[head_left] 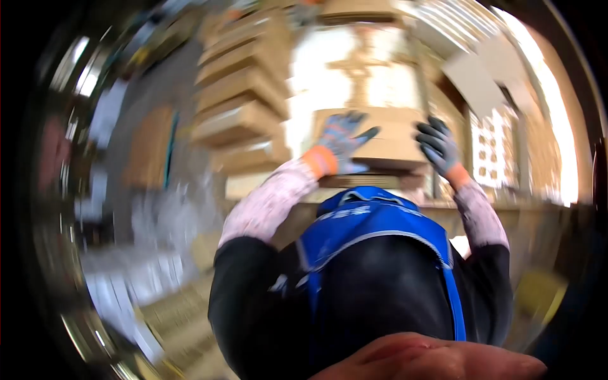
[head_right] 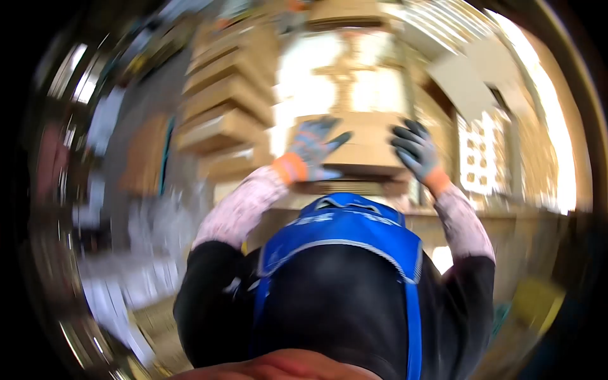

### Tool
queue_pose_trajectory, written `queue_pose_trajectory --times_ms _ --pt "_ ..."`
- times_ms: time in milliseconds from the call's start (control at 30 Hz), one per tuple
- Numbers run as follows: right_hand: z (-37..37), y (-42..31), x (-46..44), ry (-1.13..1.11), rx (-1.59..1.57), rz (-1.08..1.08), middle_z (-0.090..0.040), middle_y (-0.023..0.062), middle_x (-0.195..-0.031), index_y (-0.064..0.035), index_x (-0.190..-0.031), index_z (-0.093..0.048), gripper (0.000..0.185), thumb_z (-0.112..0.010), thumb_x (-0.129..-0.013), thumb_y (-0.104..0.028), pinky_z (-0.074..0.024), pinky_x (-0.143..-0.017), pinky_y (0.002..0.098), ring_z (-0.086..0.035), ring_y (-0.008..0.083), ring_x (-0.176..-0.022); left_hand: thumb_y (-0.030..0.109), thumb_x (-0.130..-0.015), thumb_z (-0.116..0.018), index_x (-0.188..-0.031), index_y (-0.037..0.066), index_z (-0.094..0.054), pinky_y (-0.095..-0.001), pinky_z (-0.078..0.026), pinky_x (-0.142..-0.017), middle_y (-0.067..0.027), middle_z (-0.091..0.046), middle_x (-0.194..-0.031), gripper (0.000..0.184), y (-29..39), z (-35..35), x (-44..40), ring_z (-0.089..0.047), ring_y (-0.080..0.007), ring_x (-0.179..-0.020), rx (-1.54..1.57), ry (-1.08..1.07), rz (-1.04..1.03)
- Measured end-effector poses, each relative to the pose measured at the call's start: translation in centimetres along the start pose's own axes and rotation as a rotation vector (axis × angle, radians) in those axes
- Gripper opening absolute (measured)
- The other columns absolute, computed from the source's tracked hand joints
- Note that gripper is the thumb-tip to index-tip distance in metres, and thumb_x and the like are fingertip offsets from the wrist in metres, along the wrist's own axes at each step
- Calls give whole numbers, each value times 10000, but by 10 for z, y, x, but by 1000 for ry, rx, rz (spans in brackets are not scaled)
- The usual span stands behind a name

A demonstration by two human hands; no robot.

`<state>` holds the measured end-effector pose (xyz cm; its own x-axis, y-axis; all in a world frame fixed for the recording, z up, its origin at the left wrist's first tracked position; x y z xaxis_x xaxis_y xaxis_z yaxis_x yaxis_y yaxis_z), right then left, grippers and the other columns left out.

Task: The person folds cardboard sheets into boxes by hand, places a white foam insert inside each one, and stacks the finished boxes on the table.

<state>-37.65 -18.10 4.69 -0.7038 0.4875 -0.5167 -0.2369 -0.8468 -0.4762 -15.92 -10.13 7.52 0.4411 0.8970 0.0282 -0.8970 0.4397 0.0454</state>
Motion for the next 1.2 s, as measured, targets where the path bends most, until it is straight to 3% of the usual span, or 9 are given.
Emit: queue_pose_trajectory --times_ms 67,200,267,433,500,733,933,1000,1200 --pt "8 -10 10 111 184 208 -549 139 -1211 -72 -1070 -611 276 -553 -817 -164 -326 -1010 462 -419 370 -1209 620 -665 -632 -1406 300 -323 -550 -195 -1037 -201 -240 -1449 864 -1 -13 -2 -242 -399 -1318 -73 -78 60" --pt "35 66 109 757 -118 -723 -553 158 -1206 -33 -1172 -565 383 -631 -807 -129 -329 -1009 358 -475 307 -1165 504 -687 -666 -1377 301 -374 -507 -259 -971 -163 -371 -1355 776 0 -8 -4 -380 -337 -1171 -146 -28 24" --pt "63 86 177 933 364 -886 -592 133 -1080 -61 -1105 -600 400 -712 -745 -193 -383 -940 362 -524 303 -1040 477 -685 -685 -1373 241 -386 -485 -284 -968 -173 -395 -1327 787 -4 -1 2 -395 -346 -1158 -117 22 12" --pt "47 103 226 97 746 -1129 -518 137 -1131 -229 -961 -654 448 -786 -567 -399 -346 -943 448 -456 328 -1090 245 -756 -694 -1368 49 -335 -385 -401 -949 -177 -483 -1249 737 -33 14 20 -493 -297 -1103 817 412 252" --pt "38 117 235 76 818 -1082 -525 127 -1092 -220 -929 -657 368 -762 -599 -346 -347 -932 460 -464 332 -1064 171 -847 -605 -1380 41 -293 -304 -456 -872 -113 -521 -1192 631 -35 -1 18 -528 -190 -1032 1331 427 338" --pt "6 19 227 -52 660 -967 -502 109 -1108 -198 -801 -639 320 -781 -558 -351 -286 -1007 475 -430 344 -1096 288 -937 -467 -1336 54 -349 -327 -489 -861 -115 -523 -1187 477 -49 -78 41 -556 -210 -1039 1803 291 533" --pt "34 37 314 744 383 -1139 -541 118 -1125 -72 -1142 -548 550 -764 -688 -298 -416 -907 393 -501 306 -1068 333 -937 -444 -1297 48 -431 -333 -493 -873 -116 -542 -1206 460 -61 -149 65 -563 -228 -1064 2151 243 712" --pt "1 97 351 968 -706 -1241 -552 69 -1150 -88 -1317 -429 608 -698 -792 -239 -460 -852 315 -545 214 -1029 335 -934 -449 -1290 41 -444 -329 -495 -869 -120 -548 -1204 462 -60 -151 65 -569 -229 -1058 2155 218 737" --pt "-19 51 281 866 -1045 -1146 -515 93 -1263 -59 -1410 -295 591 -555 -902 -214 -473 -867 279 -548 169 -1084 325 -917 -502 -1275 3 -453 -279 -519 -801 -109 -587 -1146 484 -57 -147 50 -614 -205 -975 1985 105 693"
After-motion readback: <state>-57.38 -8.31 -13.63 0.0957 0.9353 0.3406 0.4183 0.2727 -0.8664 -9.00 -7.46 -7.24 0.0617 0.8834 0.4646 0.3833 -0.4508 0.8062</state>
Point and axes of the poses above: each hand's wrist, its own x-axis away from the middle knuckle, its own z-axis out of the back of the hand, y = z × x, the point moved 6 cm from there along -x, towards the middle knuckle
